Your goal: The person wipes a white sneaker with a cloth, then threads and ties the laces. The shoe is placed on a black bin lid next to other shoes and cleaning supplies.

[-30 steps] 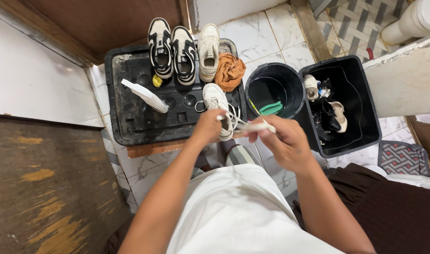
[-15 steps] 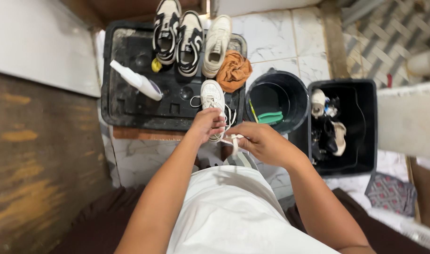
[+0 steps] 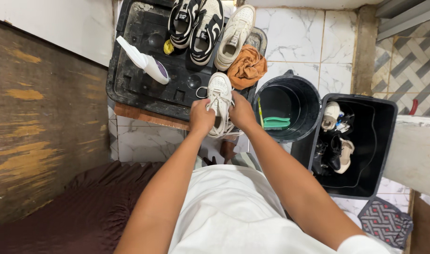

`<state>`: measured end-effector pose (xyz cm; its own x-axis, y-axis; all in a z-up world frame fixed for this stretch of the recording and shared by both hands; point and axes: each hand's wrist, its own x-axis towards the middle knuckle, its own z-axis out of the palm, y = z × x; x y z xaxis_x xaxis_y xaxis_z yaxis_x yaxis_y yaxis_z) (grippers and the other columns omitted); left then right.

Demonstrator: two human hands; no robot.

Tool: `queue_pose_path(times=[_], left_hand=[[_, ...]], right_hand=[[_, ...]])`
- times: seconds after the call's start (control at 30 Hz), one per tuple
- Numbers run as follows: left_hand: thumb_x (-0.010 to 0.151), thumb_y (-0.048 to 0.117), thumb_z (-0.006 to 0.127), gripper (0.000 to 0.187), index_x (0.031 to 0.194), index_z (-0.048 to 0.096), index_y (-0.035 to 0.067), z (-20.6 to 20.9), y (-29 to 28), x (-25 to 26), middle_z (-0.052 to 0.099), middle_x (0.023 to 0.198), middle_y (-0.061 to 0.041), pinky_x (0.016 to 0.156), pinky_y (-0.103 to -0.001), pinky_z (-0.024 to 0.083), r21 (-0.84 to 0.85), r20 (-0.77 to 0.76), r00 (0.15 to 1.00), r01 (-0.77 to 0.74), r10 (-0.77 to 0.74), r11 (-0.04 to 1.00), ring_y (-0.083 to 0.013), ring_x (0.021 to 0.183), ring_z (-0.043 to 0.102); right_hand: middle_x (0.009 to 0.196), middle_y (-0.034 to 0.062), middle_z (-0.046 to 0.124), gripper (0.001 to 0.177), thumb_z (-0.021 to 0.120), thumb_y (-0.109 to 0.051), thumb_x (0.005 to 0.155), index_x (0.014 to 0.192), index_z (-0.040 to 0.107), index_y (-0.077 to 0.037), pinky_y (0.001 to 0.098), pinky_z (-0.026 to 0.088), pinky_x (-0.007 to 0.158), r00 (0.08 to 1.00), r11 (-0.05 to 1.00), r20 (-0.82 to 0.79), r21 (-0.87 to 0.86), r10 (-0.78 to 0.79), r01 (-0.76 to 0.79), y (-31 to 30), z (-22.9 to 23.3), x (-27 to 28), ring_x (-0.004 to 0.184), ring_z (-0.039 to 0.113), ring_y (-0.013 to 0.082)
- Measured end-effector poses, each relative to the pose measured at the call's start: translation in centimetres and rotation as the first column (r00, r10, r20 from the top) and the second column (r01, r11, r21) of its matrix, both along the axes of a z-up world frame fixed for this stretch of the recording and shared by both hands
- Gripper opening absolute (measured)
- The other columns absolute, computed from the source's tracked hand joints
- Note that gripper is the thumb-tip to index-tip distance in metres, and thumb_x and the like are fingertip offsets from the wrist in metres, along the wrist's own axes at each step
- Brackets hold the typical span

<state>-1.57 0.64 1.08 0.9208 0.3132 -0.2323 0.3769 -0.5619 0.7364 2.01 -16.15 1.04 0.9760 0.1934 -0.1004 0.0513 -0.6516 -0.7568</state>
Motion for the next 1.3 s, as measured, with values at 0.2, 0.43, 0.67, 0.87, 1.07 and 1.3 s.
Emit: queue_pose_path(times=[0.2,0.43,0.67,0.87,1.07,1.3], left_hand=[[0.084,0.011,0.064,0.04,0.123,0.071,0.013,1.0,0.8,-0.2,0.062,0.121,-0.016,0.094,-0.044,0.049,0.033,-0.202,0.962,0.195,-0.184,0.98,-0.0361,0.113,0.06],[0.087,0.02,0.069,0.032,0.116,0.073,0.007,-0.9,1.7,0.9,0.067,0.113,-0.018,0.093,-0.042,0.052,-0.14,-0.176,0.966,0.166,-0.19,0.976,-0.036,0.106,0.066],[0.086,0.027,0.073,0.028,0.102,0.078,0.004,-4.6,1.7,1.7,0.074,0.099,-0.019,0.084,-0.042,0.055,-0.084,-0.203,0.961,0.175,-0.188,0.981,-0.0367,0.095,0.07],[0.093,0.021,0.065,0.029,0.105,0.073,-0.004,-4.5,2.5,3.5,0.076,0.095,-0.02,0.063,-0.043,0.059,-0.657,-0.521,0.827,-0.232,-0.209,0.718,-0.0359,0.078,0.072],[0.091,0.01,0.061,0.02,0.098,0.077,0.003,0.7,1.4,3.0,0.075,0.099,-0.023,0.076,-0.047,0.059,0.07,-0.307,0.8,0.559,-0.516,0.826,-0.0386,0.09,0.074],[0.093,0.007,0.056,0.021,0.1,0.075,0.004,2.1,-1.4,3.9,0.074,0.108,-0.019,0.08,-0.047,0.06,0.259,-0.457,0.687,0.711,-0.565,0.654,-0.0366,0.098,0.073]], right_hand=[[0.095,0.0243,0.073,0.028,0.071,-0.025,0.09,0.103,0.069,0.0,0.0444,0.053,0.08,0.936,0.985,-0.324,-0.147,-0.136,0.093,1.2,-4.4,-1.1,0.088,0.069,0.0391],[0.078,0.0096,0.073,0.022,0.066,-0.021,0.096,0.094,0.07,0.001,0.0316,0.049,0.066,0.781,0.849,-0.624,0.396,-0.031,0.35,1.0,-0.9,-3.0,0.07,0.064,0.0164],[0.078,0.0065,0.069,0.015,0.055,-0.013,0.098,0.108,0.062,-0.004,0.0307,0.054,0.06,0.56,0.813,-0.827,0.356,0.045,0.461,3.3,7.3,-4.4,0.066,0.068,0.0163],[0.083,0.0057,0.071,0.027,0.054,-0.012,0.096,0.121,0.064,-0.013,0.0284,0.057,0.062,0.627,0.84,-0.756,0.455,0.188,0.298,3.5,12.7,-6.2,0.066,0.067,0.0135],[0.072,0.0074,0.07,0.018,0.062,-0.019,0.097,0.096,0.066,-0.002,0.0298,0.056,0.055,0.594,0.777,-0.783,0.486,0.184,0.4,2.9,16.2,-5.4,0.059,0.066,0.0141],[0.063,0.0029,0.064,0.026,0.066,-0.027,0.097,0.084,0.067,-0.004,0.0262,0.049,0.05,0.633,0.847,-0.767,0.401,0.103,0.348,-1.1,19.5,-6.1,0.054,0.061,0.0109]])
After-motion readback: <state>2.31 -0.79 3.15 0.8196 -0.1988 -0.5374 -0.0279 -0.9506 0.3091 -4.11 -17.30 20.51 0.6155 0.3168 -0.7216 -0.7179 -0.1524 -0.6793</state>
